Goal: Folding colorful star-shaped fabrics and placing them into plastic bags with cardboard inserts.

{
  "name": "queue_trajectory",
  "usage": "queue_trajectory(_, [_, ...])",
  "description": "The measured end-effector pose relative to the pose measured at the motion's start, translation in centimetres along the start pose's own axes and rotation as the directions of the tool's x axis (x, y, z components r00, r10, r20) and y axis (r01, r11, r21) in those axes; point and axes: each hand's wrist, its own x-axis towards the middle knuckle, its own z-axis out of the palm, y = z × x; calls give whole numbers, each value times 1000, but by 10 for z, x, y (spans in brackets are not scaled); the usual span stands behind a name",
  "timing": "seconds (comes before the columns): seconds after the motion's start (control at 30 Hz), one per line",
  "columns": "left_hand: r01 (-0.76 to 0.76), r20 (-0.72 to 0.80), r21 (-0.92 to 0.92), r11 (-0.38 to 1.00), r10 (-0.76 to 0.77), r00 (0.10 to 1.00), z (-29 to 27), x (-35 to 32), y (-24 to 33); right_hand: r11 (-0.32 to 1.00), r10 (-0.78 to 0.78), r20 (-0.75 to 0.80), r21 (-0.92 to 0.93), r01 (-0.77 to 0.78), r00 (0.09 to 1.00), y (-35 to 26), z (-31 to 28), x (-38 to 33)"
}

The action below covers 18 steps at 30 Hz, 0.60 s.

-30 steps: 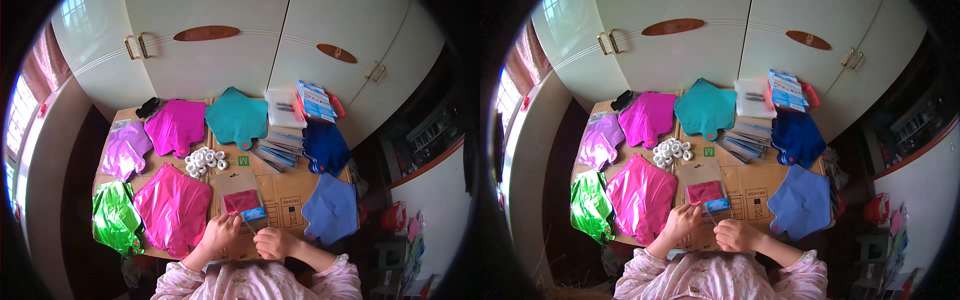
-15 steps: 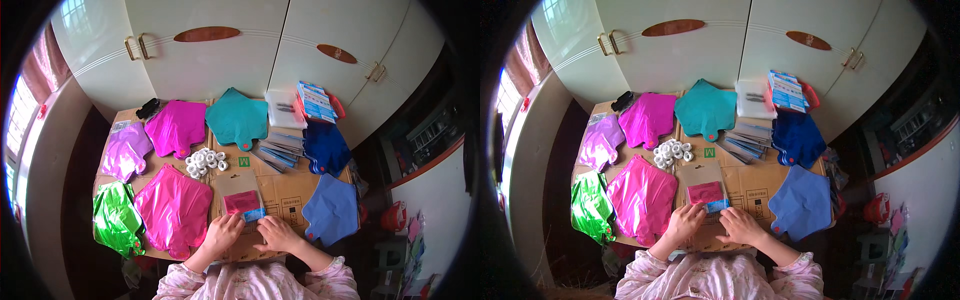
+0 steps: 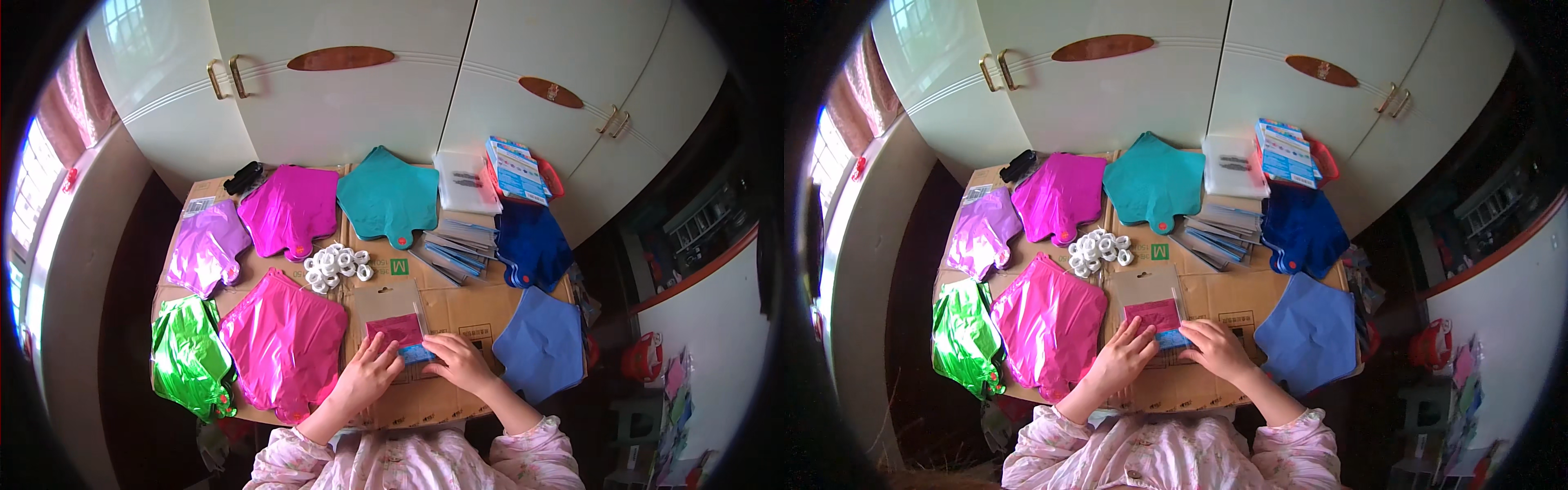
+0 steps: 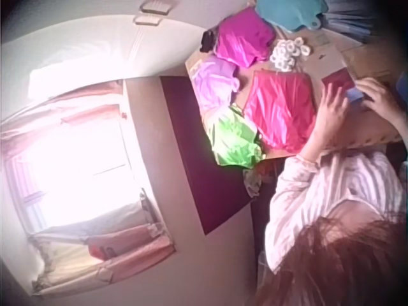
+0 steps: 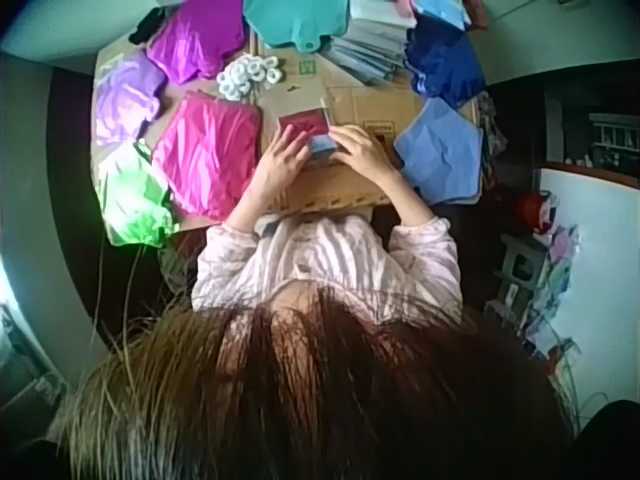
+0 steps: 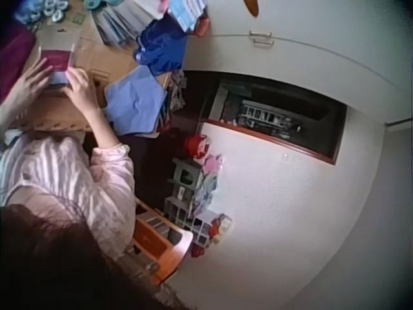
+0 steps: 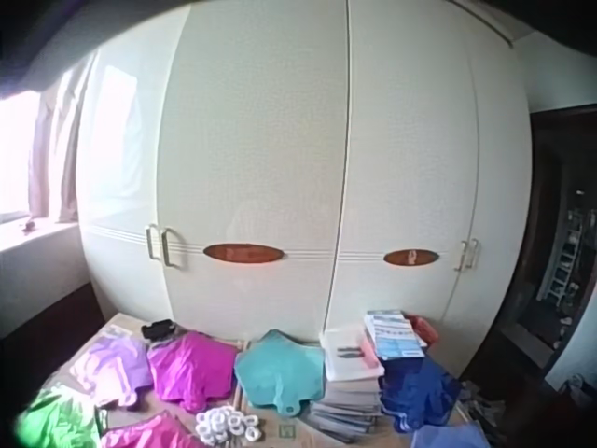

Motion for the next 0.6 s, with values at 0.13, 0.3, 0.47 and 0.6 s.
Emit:
queue_trajectory(0.13, [17, 8, 16, 1000, -17, 1000, 2, -1, 1, 999, -26, -56, -27, 25, 998, 6, 10, 2])
queue_trajectory(0.3, [25, 12, 2, 1000, -25, 1000, -1, -1, 1, 998, -62, -83, 5, 62, 995, 3, 6, 7])
queue_trajectory(0.47, [36, 7, -9, 999, -36, 999, -1, -3, 1, 995, -101, -34, -23, 100, 994, 4, 4, 5])
queue_trajectory(0.6, [40, 20, -8, 999, -40, 999, 1, -3, 1, 993, -114, -8, -37, 114, 993, 1, 2, 6])
